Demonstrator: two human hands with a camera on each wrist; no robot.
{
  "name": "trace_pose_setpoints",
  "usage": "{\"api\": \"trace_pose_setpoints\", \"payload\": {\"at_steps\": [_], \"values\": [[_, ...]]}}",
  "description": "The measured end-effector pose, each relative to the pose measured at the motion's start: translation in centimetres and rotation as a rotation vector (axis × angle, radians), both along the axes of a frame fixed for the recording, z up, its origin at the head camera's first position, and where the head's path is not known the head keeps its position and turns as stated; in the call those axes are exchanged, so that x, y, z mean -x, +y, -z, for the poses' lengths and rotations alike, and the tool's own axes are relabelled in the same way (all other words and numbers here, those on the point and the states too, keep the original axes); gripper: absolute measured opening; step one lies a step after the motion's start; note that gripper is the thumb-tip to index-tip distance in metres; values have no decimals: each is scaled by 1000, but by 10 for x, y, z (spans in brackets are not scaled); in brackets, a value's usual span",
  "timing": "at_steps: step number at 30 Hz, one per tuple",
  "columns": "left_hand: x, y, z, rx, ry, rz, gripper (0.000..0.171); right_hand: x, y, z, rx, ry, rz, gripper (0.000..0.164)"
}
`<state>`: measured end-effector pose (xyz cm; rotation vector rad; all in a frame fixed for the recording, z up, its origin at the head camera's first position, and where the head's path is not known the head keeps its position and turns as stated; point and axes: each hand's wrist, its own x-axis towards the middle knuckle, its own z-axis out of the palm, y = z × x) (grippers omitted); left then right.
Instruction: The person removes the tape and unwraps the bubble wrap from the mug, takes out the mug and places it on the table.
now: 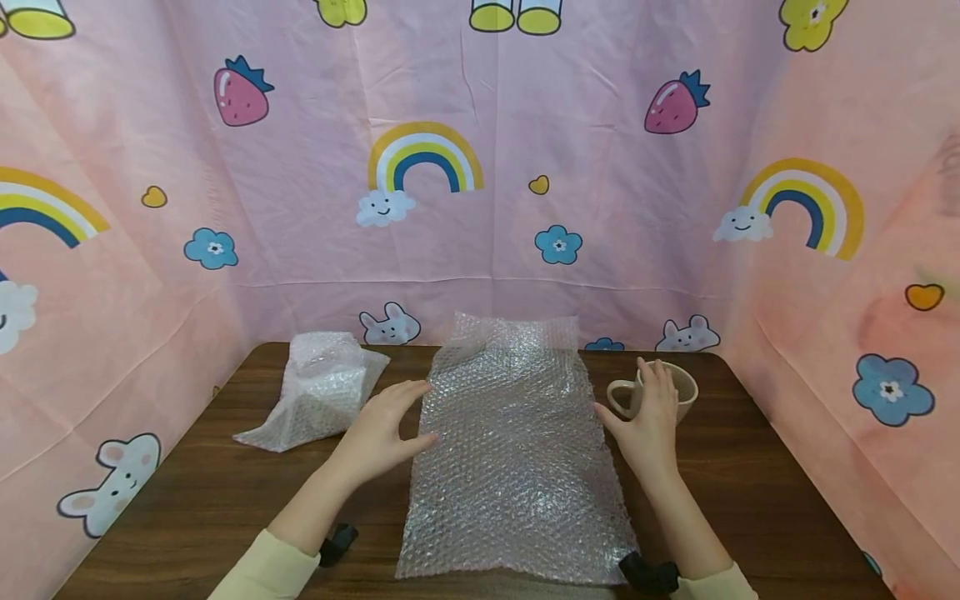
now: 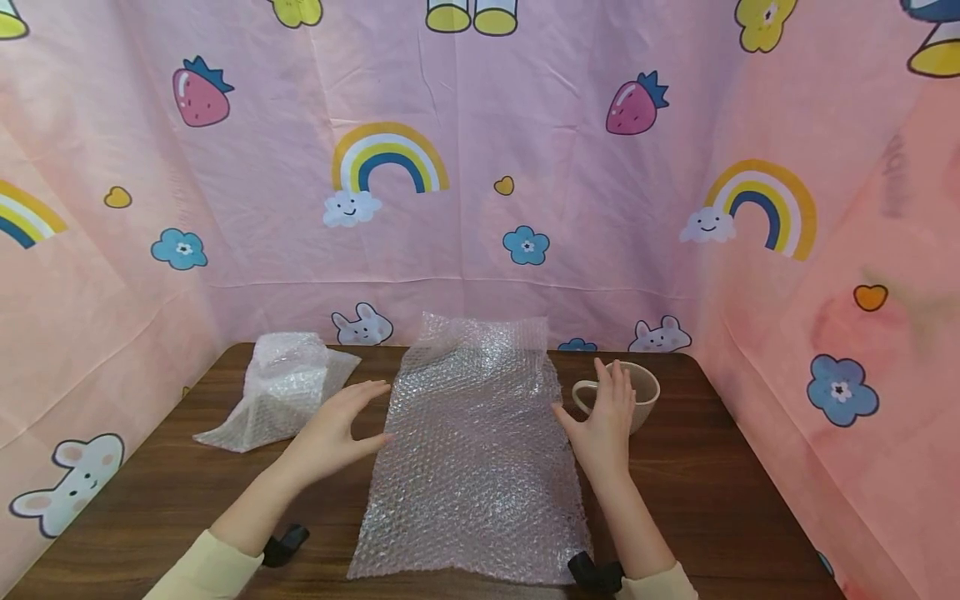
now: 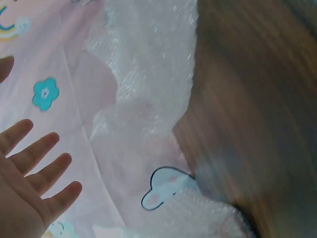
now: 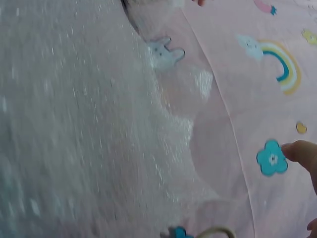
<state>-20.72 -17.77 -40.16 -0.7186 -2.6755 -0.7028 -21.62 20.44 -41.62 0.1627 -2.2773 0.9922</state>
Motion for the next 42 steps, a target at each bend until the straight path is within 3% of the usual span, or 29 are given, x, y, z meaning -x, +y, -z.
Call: {"api": "trace_pose_setpoints", "payload": {"at_steps": [9,16,26,30,37,42], "values": [[-3,-18,-15,-154,42,-104,58,-3,-31,-9,-8,9,-81,89],[-3,-32,-26,-245,47,-147,55,0,-53,-18,-22,-49,-143,87],[0,-60,-36,-350,78,-259,51,5,-86,-28,25,-125,-263,87],[0,-73,-39,-369,73,-303,50,6,-101,-26,55,-175,-319,90],[0,-93,-42,-360,-20,-364,58,9,-127,-20,74,-212,-423,92],[1,-105,-42,-362,-21,-397,59,13,-145,-17,84,-255,-463,92]]}}
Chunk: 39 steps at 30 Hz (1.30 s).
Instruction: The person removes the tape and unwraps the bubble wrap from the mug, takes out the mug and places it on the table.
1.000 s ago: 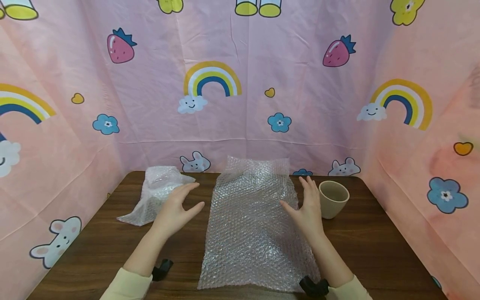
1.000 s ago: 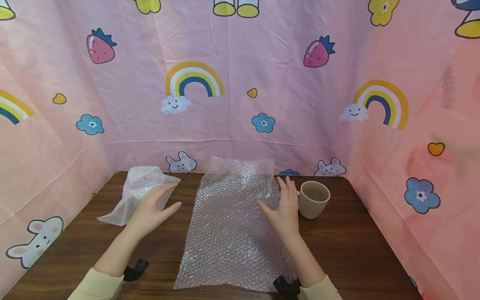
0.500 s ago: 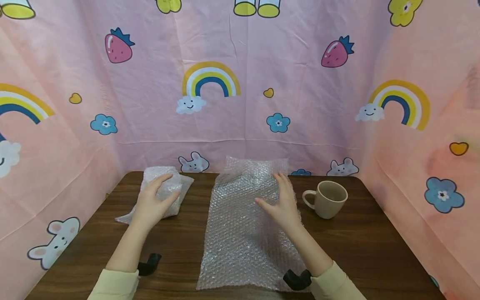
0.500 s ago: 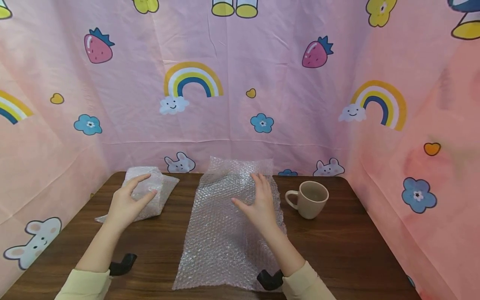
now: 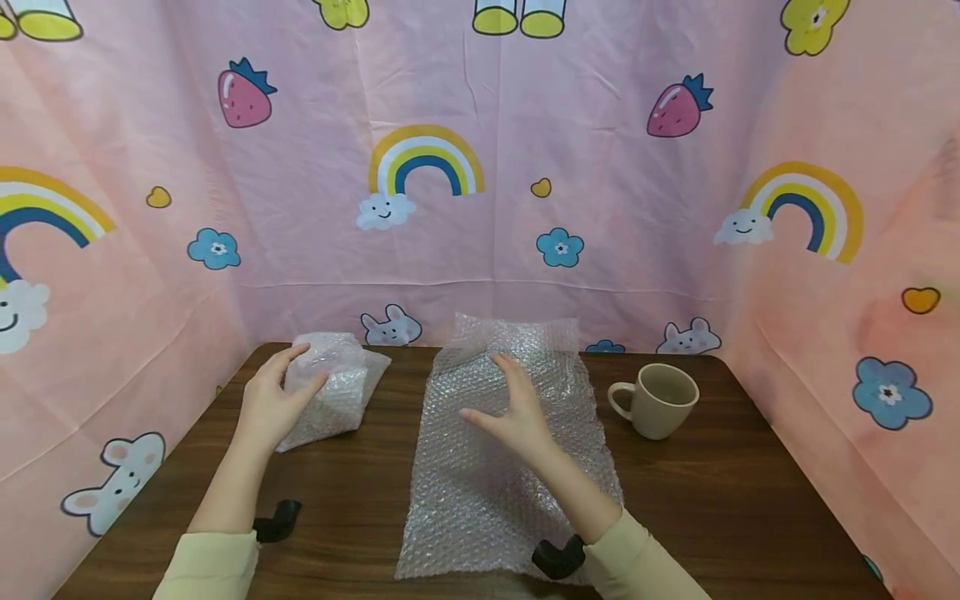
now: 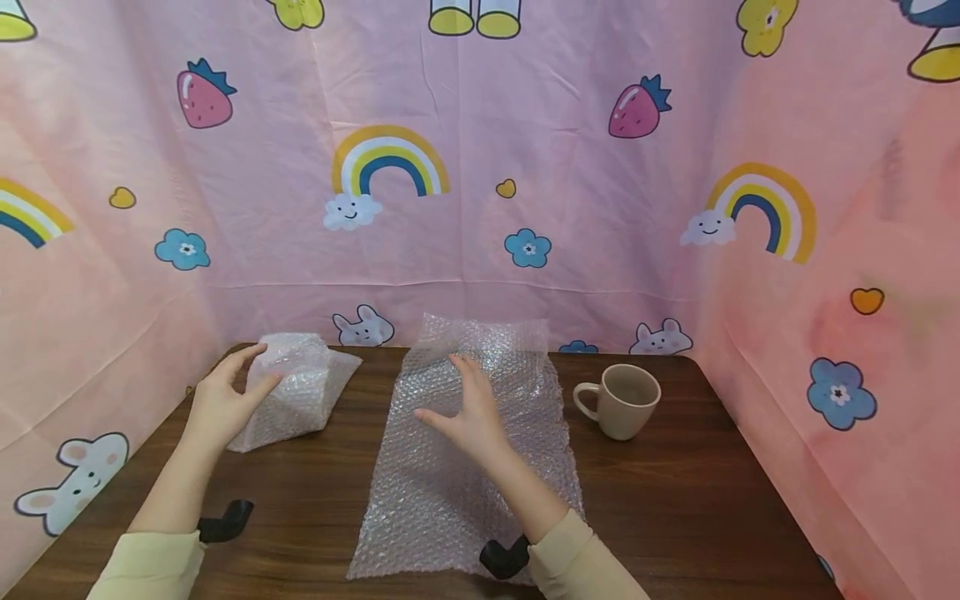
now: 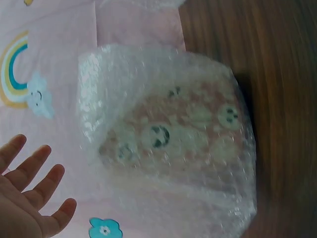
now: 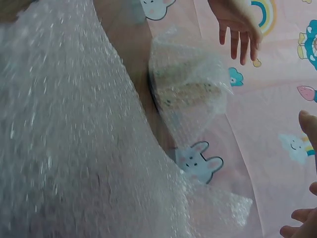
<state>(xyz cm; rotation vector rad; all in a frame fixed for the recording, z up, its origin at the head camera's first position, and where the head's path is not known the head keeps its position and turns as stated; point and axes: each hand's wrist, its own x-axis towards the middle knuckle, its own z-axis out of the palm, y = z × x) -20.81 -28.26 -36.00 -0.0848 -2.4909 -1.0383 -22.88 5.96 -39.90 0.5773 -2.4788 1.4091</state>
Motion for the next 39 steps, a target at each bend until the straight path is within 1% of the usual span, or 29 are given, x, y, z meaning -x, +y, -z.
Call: {"api": "trace_pose_setpoints", "payload": {"at_steps": [5,9,16,19,24,30,36,39], "values": [[1,-10,3,-5,-1,-25,61,-1,-17,-1,12,-41,-36,92],[3,-18,6,-24,-18,-25,63,1,-31,0,16,-59,-50,92],[10,-31,10,-60,-33,-14,64,4,-52,0,53,-93,-81,90],[13,-37,13,-81,-63,-3,65,5,-61,0,81,-114,-93,88],[19,-49,22,-113,-134,4,69,7,-76,2,132,-145,-113,83],[30,-57,28,-114,-140,7,69,8,-94,4,197,-235,-127,80],[39,-59,29,-124,-138,57,66,14,-113,8,255,-319,-148,78],[45,-58,28,-130,-143,75,67,17,-120,11,281,-363,-149,77]]}}
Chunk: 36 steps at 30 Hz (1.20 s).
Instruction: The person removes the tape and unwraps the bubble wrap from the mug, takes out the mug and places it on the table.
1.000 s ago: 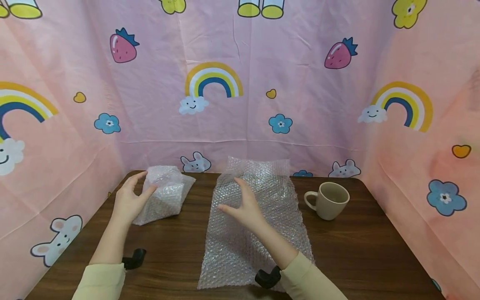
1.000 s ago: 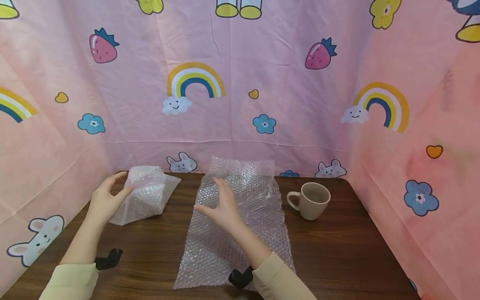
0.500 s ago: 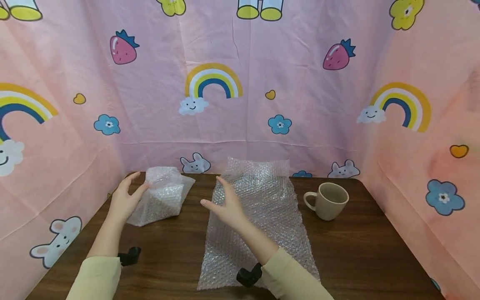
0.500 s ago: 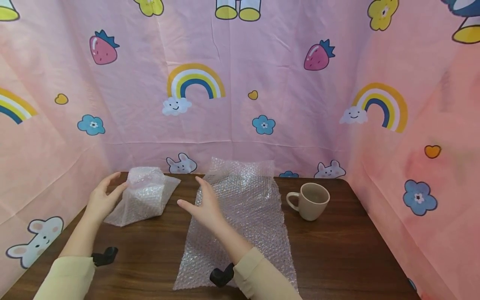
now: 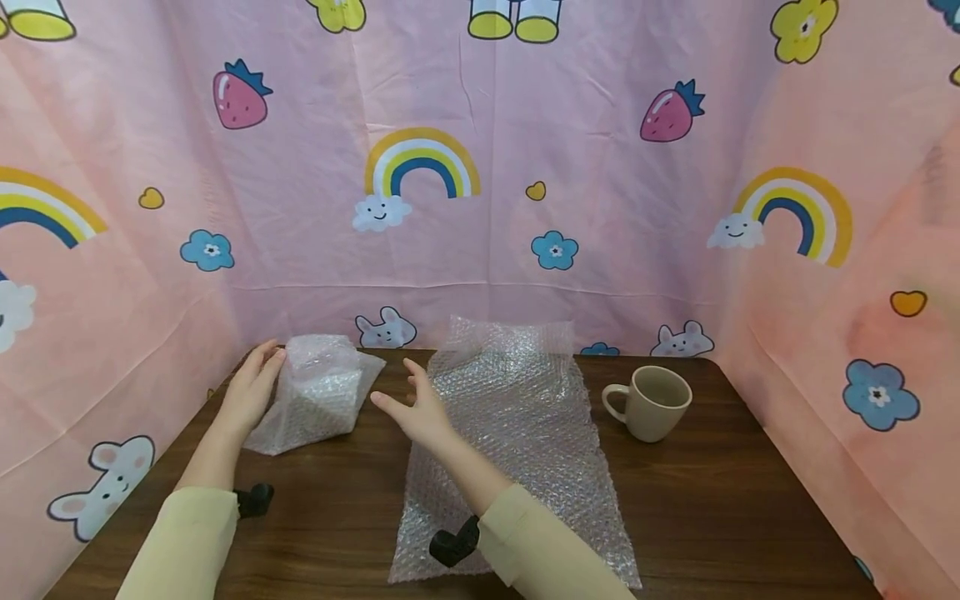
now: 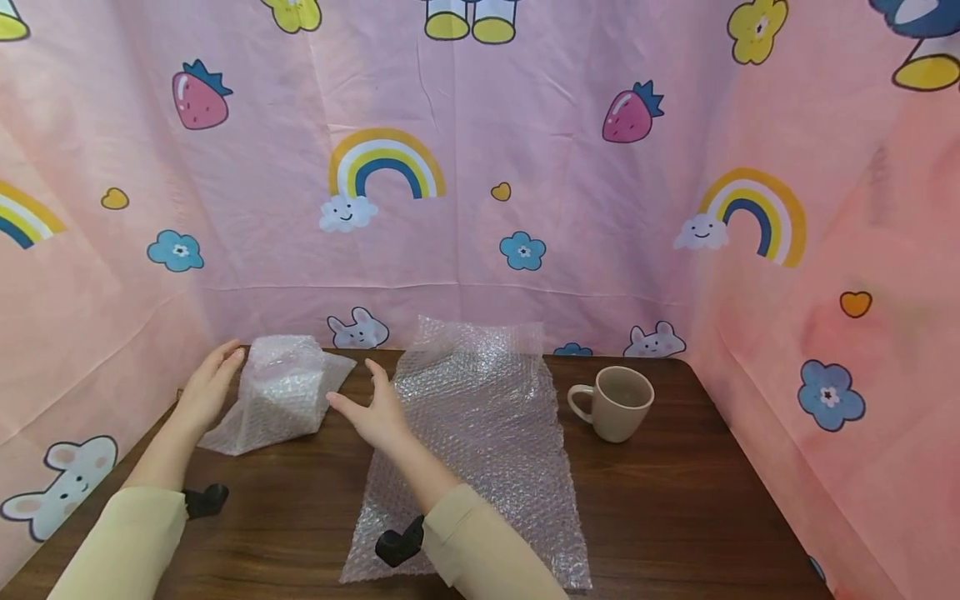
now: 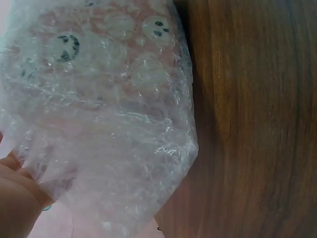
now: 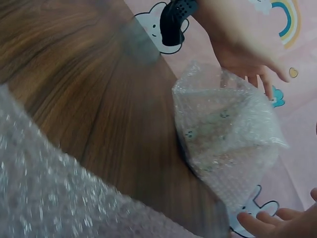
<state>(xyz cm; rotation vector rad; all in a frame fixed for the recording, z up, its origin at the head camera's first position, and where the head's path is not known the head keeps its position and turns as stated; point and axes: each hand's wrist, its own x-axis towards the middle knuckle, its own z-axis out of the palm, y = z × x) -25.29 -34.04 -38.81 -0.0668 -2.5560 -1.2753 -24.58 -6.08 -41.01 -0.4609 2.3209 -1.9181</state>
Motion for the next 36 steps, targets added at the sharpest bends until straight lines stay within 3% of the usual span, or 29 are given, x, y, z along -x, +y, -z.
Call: {"api": "trace_pose_setpoints", "payload": {"at_steps": [10,15,21,25,30,36], "values": [[12,-2,4,-92,-78,31,72,5,-24,2,65,-161,-39,71],[16,-5,10,-181,-132,60,72,7,-34,0,147,-273,-36,73],[19,-9,17,-269,-199,66,77,10,-41,-1,154,-334,-47,74],[20,-11,20,-321,-247,82,82,13,-42,-1,164,-353,-80,74],[21,-15,24,-456,-287,110,82,16,-42,-3,192,-385,-159,72],[20,-17,27,-500,-323,188,81,19,-42,-5,310,-481,-256,72]]}}
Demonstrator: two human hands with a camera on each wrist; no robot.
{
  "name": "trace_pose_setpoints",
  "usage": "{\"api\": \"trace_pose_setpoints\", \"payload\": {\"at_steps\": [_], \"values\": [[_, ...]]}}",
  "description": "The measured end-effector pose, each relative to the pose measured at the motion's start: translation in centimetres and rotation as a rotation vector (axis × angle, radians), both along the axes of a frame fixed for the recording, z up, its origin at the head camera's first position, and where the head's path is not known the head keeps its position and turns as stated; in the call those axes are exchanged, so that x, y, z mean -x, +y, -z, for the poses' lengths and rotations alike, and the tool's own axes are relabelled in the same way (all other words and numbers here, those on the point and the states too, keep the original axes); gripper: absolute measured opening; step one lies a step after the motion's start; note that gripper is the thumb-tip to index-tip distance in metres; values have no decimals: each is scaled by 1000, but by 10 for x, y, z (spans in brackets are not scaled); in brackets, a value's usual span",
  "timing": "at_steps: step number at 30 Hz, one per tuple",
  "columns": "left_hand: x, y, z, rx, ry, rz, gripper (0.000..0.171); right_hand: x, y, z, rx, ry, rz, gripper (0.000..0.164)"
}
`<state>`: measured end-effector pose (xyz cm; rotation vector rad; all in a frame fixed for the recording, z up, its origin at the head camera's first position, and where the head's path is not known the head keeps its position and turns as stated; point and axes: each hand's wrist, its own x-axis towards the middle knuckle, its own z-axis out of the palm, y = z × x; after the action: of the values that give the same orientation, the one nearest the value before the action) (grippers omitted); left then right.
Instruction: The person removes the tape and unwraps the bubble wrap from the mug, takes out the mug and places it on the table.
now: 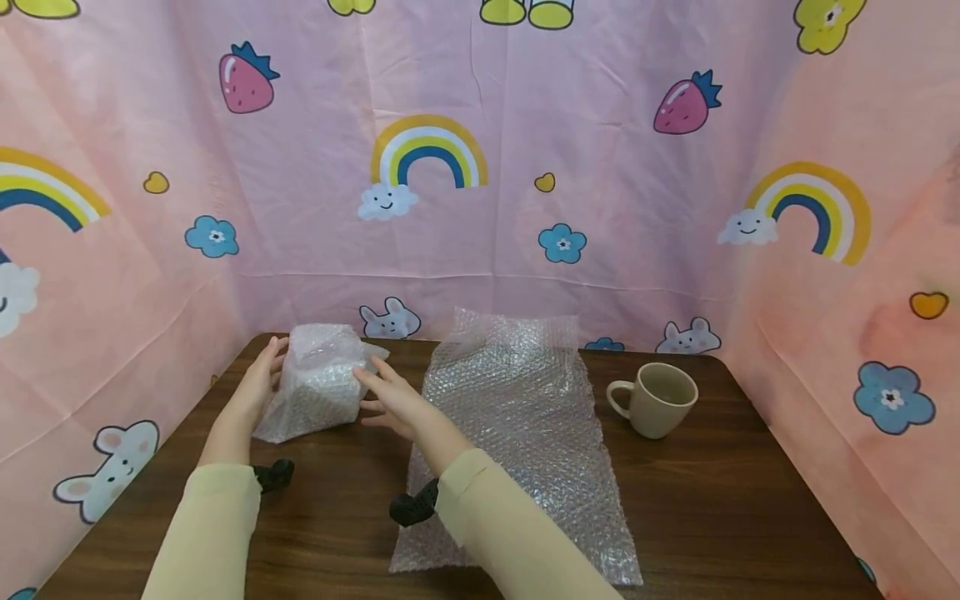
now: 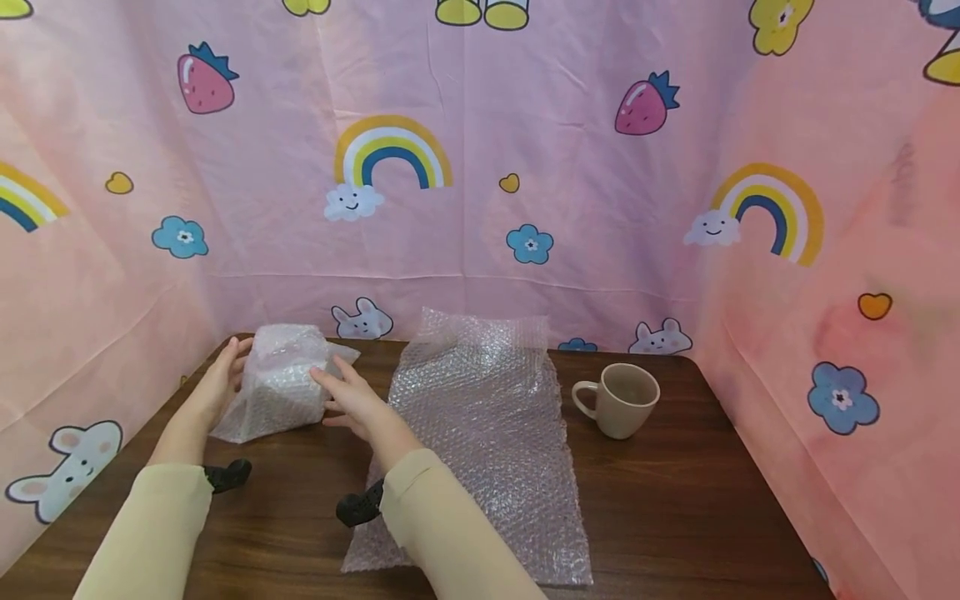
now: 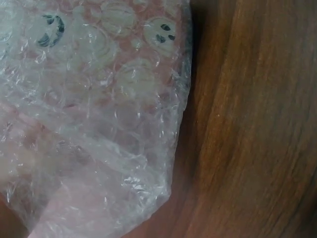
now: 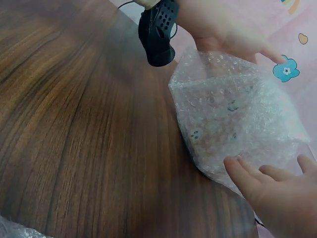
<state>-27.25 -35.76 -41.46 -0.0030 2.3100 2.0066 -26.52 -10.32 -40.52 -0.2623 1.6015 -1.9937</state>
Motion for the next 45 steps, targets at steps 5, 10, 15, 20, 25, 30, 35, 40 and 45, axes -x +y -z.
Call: {"api": "trace_pose_setpoints", "payload": {"at_steps": [5,10,15,20,25,30,35,40,45], "values": [[-4,-2,3,-83,-9,25,74,3,-1,0,45,-29,-26,72],[-4,-4,6,-120,-14,25,68,4,-1,-2,70,-36,-14,71],[-5,-6,8,-131,-19,43,67,2,-2,0,84,-31,13,70],[-8,-6,10,-98,-1,55,67,-4,-6,0,91,-40,16,69],[-12,-4,9,-79,16,43,70,-9,-9,0,85,-33,12,69],[-15,-3,9,-78,22,21,71,-9,-11,5,78,-30,9,66],[-17,-3,10,-89,11,14,70,-8,-12,9,26,-1,15,63],[-21,-5,12,-95,-13,11,70,-10,-10,9,9,4,13,64],[-25,-10,16,-94,-33,50,69,-10,-11,14,-4,19,11,61]]}}
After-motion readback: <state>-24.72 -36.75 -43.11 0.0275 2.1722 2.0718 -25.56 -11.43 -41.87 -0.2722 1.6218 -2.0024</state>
